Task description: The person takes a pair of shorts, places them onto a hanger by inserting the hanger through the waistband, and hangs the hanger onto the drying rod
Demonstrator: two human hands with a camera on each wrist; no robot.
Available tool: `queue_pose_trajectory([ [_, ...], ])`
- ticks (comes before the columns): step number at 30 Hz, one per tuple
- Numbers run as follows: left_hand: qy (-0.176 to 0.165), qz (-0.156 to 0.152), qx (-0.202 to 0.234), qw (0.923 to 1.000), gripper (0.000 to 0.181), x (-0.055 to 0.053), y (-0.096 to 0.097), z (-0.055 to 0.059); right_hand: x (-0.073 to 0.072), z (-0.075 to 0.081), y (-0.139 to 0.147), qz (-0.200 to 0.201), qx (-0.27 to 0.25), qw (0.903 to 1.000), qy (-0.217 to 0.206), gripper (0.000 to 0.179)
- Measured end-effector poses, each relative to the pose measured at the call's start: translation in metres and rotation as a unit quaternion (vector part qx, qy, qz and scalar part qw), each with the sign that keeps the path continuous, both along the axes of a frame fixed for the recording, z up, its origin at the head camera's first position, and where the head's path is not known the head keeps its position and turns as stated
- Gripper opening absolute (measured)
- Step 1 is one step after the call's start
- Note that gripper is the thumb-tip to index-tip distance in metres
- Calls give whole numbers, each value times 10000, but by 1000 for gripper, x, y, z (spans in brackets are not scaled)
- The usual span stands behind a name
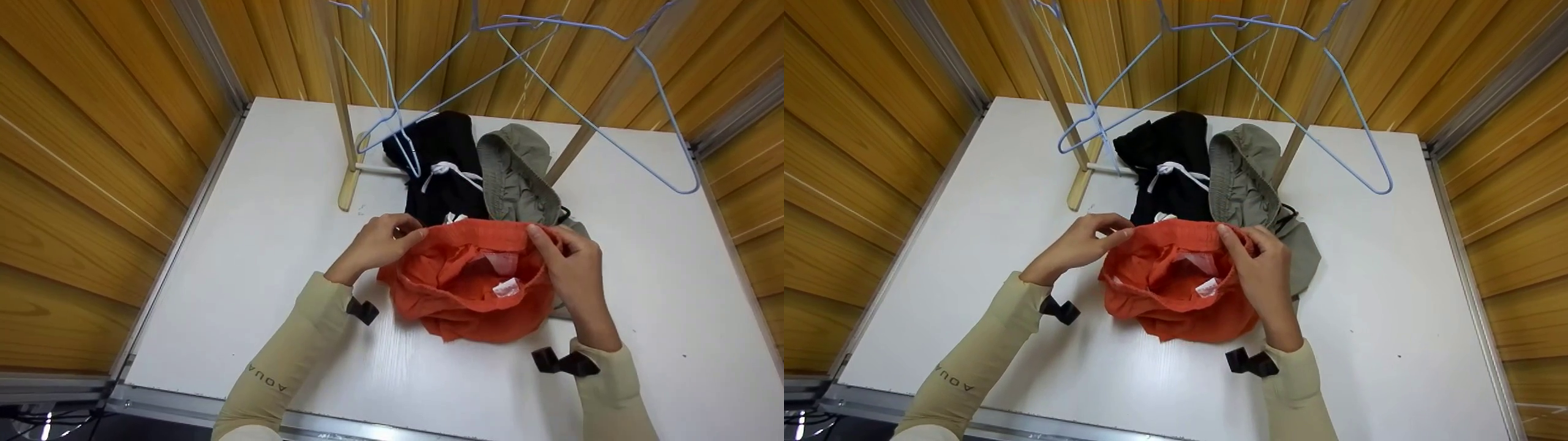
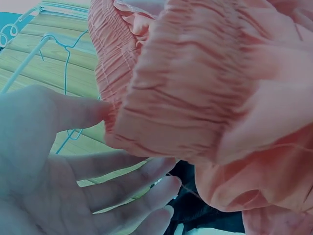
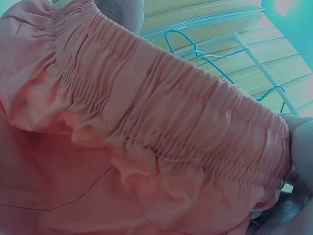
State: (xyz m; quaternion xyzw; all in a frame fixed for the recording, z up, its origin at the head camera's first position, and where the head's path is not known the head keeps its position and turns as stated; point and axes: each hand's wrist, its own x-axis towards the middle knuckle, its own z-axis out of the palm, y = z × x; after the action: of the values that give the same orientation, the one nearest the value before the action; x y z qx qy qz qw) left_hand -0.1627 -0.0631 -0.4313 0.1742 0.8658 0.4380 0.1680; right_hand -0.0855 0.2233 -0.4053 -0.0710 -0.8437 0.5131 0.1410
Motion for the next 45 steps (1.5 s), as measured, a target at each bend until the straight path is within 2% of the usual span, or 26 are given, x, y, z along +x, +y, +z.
queue_pose_trajectory([
  [4,136,46,13,9999,32,-1,1,6,-1,1,0,-9,-41,10000,11,31],
  [12,456,238,163,9985,31,-5,2,24,-4,0,0,-126,-121,9998,-37,38],
  [16,430,473,395,9972,34,-8,3,31,-3,3,-2,-93,-172,9998,54,40],
  [21,287,979,855,9911,43,-15,6,35,-2,9,-5,-172,-193,9996,-150,37],
  [25,-286,1391,1547,9777,60,-20,11,37,-3,6,-3,-197,-169,9995,-191,37],
  [29,-935,1661,2377,9525,74,-24,18,38,-4,1,-1,-111,-209,9997,-54,41],
  [32,-1115,1834,2832,9347,78,-28,22,39,-4,-1,-1,-29,-251,9997,35,42],
  [36,-1173,2024,3235,9168,80,-32,25,39,-4,-2,-1,-7,-261,9997,10,43],
  [40,-1178,2095,3444,9075,78,-35,25,39,-4,-2,-1,-35,-211,9998,-30,43],
  [45,-1125,2092,3518,9054,76,-36,25,39,-4,-2,-1,-41,-143,9999,-49,40],
])
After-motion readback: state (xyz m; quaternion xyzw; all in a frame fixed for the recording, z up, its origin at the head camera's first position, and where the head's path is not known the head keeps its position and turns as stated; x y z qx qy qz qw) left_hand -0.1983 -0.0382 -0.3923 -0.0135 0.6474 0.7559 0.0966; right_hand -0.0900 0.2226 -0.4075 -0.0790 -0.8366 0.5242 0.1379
